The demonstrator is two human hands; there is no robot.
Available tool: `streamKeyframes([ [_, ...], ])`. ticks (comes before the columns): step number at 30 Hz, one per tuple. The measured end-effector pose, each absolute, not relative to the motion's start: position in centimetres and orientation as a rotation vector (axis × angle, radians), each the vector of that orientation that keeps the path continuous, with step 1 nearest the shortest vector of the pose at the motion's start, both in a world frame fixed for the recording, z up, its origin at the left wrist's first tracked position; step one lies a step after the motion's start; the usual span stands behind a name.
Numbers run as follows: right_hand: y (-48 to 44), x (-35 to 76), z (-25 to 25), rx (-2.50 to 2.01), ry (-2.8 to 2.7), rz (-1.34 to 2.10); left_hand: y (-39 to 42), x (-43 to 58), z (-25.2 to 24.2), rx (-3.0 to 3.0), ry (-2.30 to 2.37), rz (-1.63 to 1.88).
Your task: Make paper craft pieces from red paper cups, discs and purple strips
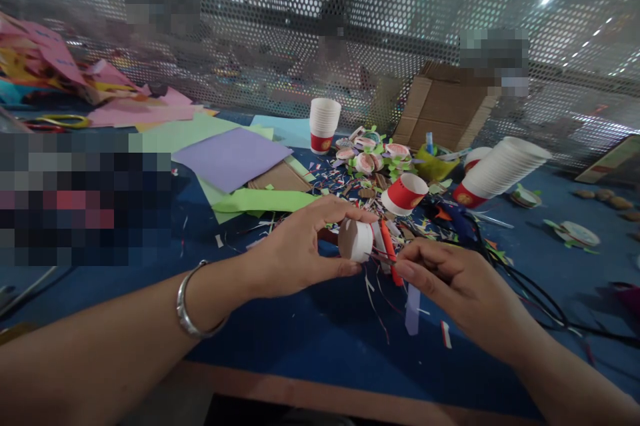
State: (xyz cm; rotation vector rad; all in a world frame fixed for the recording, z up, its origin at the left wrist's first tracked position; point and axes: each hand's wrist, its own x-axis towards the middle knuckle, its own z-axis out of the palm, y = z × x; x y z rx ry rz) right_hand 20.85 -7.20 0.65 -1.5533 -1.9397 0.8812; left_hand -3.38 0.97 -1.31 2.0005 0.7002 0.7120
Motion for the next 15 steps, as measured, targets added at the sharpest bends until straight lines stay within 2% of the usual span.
streamKeyframes([
  [15,-7.27,20.90,0.59,-1.530,-1.961,0.839,0.11,-2.96,-0.81,2.068,0.775,0.759],
])
